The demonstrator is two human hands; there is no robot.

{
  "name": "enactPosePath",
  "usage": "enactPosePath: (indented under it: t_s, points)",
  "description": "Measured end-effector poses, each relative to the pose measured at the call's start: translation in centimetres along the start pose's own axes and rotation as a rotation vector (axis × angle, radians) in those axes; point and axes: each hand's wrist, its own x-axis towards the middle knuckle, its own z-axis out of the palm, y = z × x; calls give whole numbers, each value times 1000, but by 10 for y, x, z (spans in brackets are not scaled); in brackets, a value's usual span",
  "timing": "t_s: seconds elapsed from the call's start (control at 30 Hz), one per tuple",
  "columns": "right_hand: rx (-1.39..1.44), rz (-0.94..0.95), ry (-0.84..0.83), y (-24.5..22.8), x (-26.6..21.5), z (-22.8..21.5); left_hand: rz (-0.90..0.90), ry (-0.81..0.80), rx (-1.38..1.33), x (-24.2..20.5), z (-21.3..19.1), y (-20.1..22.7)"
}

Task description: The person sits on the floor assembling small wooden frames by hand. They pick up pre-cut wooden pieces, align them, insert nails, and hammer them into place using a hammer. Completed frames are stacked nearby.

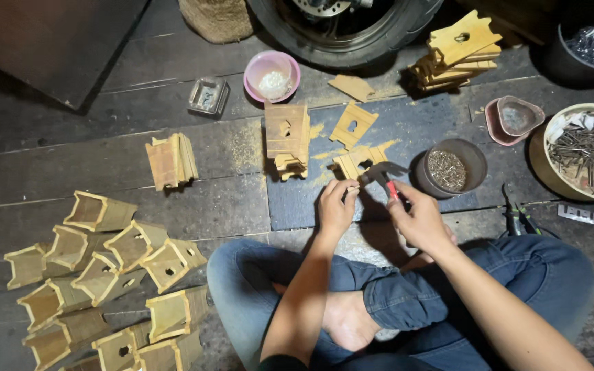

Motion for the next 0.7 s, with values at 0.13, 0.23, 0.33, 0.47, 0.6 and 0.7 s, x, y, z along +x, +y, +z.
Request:
enactPosePath:
  t_s: [0.13, 0.23, 0.33, 0.47, 0.6, 0.7]
  points:
    - [-72, -22, -47, 2, 4, 4, 1, 4, 37, -3, 3, -4]
    - [64, -33, 9, -28, -7, -10, -28, 0, 55, -10, 4, -9]
    - [447, -4, -68, -46, -14, -20, -119, 7, 97, -13, 8, -16]
    - [536, -86, -14, -58, -26, -21, -98, 53, 17, -11, 11, -25]
    - [154, -217, 160, -16, -26, 8, -57, 86, 12, -12, 11, -24]
    - [44, 69, -3, -9, -24, 27, -39, 74, 48, -11, 11, -24]
